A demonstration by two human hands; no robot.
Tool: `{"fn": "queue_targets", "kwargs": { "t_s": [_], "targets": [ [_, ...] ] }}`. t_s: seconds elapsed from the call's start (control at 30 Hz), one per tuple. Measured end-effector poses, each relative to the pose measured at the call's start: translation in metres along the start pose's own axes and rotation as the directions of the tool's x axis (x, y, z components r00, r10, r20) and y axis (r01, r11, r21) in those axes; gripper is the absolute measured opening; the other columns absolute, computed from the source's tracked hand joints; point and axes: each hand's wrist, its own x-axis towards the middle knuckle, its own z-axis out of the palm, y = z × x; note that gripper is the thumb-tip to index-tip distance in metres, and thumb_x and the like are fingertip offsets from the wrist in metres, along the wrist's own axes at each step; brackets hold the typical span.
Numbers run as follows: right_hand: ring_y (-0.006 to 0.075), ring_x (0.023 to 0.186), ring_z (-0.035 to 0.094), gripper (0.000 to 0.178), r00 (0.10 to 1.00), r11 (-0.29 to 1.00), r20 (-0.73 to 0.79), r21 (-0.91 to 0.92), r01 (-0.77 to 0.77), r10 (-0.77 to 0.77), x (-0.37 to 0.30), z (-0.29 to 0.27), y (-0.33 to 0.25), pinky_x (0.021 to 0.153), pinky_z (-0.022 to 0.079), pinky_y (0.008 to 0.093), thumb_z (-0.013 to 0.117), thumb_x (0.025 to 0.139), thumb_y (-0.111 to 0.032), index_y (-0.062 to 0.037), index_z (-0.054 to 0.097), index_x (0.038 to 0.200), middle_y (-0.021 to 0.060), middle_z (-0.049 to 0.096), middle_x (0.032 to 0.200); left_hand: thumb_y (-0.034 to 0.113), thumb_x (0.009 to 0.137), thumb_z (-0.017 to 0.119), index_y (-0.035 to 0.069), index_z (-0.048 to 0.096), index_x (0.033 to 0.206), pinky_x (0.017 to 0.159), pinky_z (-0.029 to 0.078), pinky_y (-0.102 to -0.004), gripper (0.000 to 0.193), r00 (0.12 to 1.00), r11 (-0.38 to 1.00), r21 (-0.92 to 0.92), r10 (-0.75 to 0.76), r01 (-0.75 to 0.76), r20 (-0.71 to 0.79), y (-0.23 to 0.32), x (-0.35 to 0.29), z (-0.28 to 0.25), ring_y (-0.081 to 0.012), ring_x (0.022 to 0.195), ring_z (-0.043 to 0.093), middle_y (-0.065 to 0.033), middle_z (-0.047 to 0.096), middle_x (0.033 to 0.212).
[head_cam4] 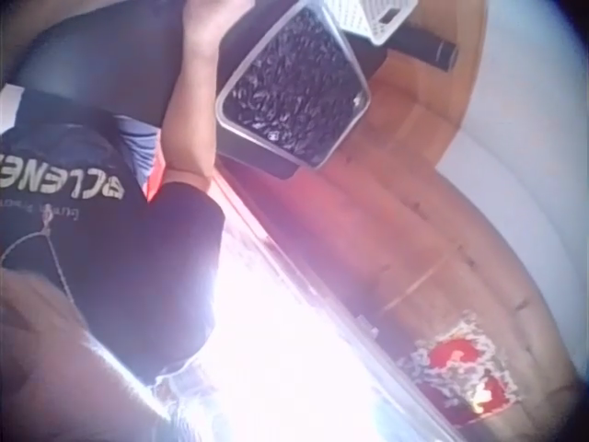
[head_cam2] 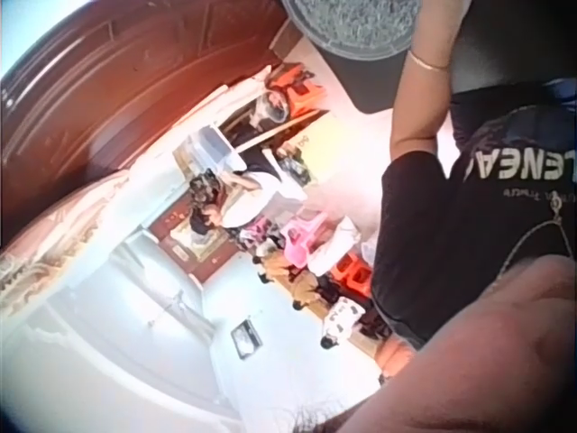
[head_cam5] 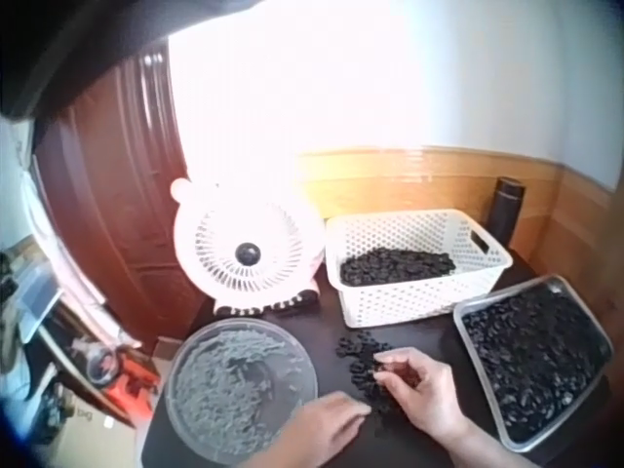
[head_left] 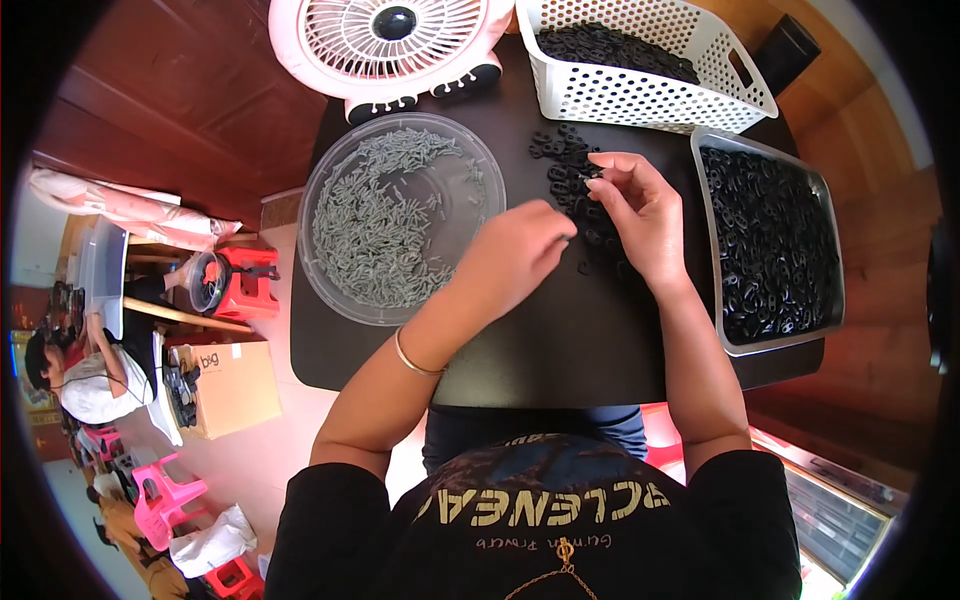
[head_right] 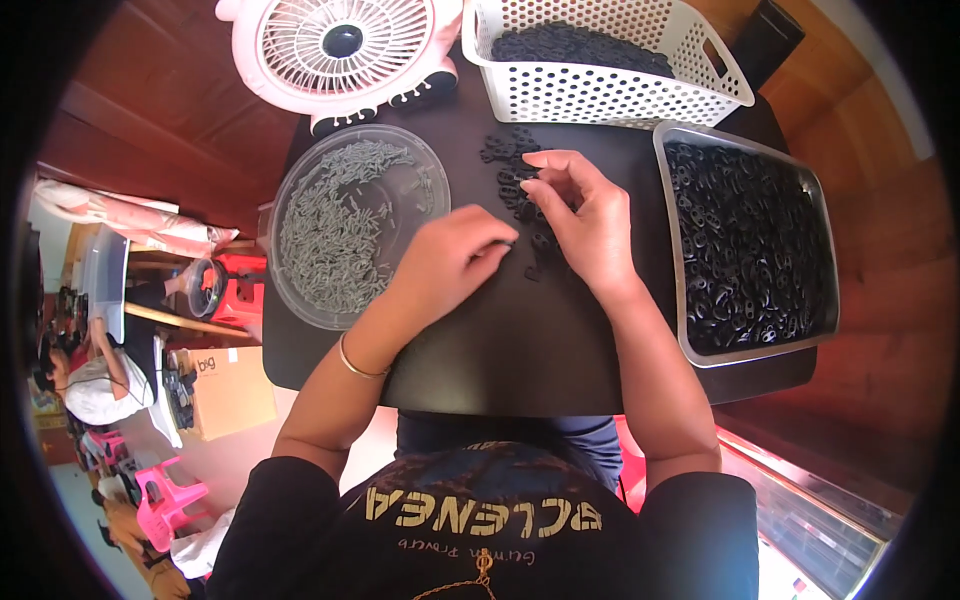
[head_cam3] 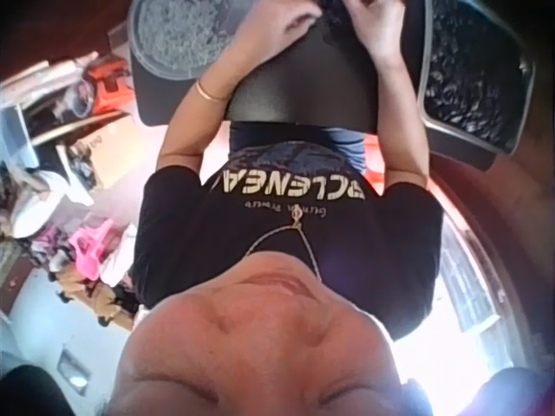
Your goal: The person assembles cord locks by hand, picking small pins from a tray and fitting them into plastic toggle stoppers on the table.
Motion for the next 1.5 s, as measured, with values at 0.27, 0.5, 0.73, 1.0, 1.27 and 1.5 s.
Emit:
{"fn": "queue_targets", "kwargs": {
  "t_s": [0.27, 0.5, 0.73, 1.0, 1.27, 1.5],
  "targets": [
    [0.0069, 0.074, 0.057, 0.013, 0.973, 0.917, 0.224, 0.374, -0.141, 0.058, -0.004, 0.0, -0.009, 0.067, 0.046, 0.0196, 0.058, 0.081, 0.002, -0.0014, 0.06, 0.093, 0.0015, 0.06, 0.085, 0.001, 0.081, 0.059, -0.001, 0.057, 0.094, 0.074, 0.052, -0.0274, 0.014, 0.868, 0.049, -0.99, -0.489, 0.134, 0.093, -0.012, 0.004, -0.015, -0.0163, 0.08, 0.062, -0.0067, 0.059, 0.083],
    [0.007, 0.074, 0.058, 0.013, 0.957, 0.915, 0.271, 0.352, -0.195, 0.1, -0.01, 0.005, -0.016, 0.067, 0.048, 0.0196, 0.059, 0.08, 0.003, -0.0004, 0.058, 0.092, 0.0028, 0.06, 0.083, 0.005, 0.08, 0.061, 0.004, 0.056, 0.096, 0.075, 0.049, -0.025, 0.017, 0.844, -0.067, -0.986, -0.512, 0.15, 0.163, -0.012, 0.003, -0.015, -0.0127, 0.078, 0.059, -0.0029, 0.06, 0.083],
    [0.0059, 0.071, 0.058, 0.012, 0.961, 0.922, 0.249, 0.331, -0.2, 0.119, -0.012, 0.008, -0.017, 0.064, 0.049, 0.0186, 0.061, 0.079, 0.003, -0.0006, 0.057, 0.09, 0.002, 0.06, 0.082, 0.004, 0.08, 0.061, 0.006, 0.056, 0.095, 0.074, 0.048, -0.0235, 0.015, 0.868, -0.065, -0.988, -0.473, 0.138, 0.152, -0.013, 0.002, -0.012, -0.0107, 0.079, 0.058, -0.0029, 0.06, 0.085],
    [0.0048, 0.073, 0.057, 0.012, 0.975, 0.935, 0.212, 0.329, -0.135, 0.066, -0.012, 0.009, -0.015, 0.066, 0.048, 0.0189, 0.06, 0.079, 0.004, -0.0015, 0.057, 0.089, 0.0019, 0.06, 0.082, 0.002, 0.08, 0.06, 0.005, 0.056, 0.094, 0.074, 0.048, -0.0239, 0.014, 0.874, -0.058, -0.99, -0.464, 0.131, 0.143, -0.012, 0.003, -0.01, -0.012, 0.079, 0.058, -0.0044, 0.06, 0.086],
    [0.0057, 0.074, 0.057, 0.01, 0.965, 0.927, 0.235, 0.326, -0.188, 0.113, -0.012, 0.007, -0.018, 0.066, 0.048, 0.0193, 0.059, 0.079, 0.004, -0.0017, 0.057, 0.087, 0.0035, 0.061, 0.086, -0.001, 0.079, 0.061, 0.001, 0.058, 0.091, 0.072, 0.049, -0.0238, 0.013, 0.913, 0.227, -0.969, -0.408, 0.101, -0.001, -0.012, 0.003, -0.009, -0.0124, 0.078, 0.059, -0.006, 0.061, 0.084],
    [0.006, 0.07, 0.056, 0.01, 0.955, 0.864, 0.271, 0.444, -0.236, 0.122, -0.012, 0.007, -0.016, 0.063, 0.047, 0.0192, 0.06, 0.079, 0.003, -0.0024, 0.057, 0.087, 0.0036, 0.061, 0.082, -0.001, 0.079, 0.061, 0.001, 0.058, 0.09, 0.071, 0.049, -0.0239, 0.013, 0.909, 0.111, -0.989, -0.414, 0.095, 0.04, -0.012, 0.003, -0.009, -0.0117, 0.078, 0.059, -0.0067, 0.062, 0.085]
  ]
}}
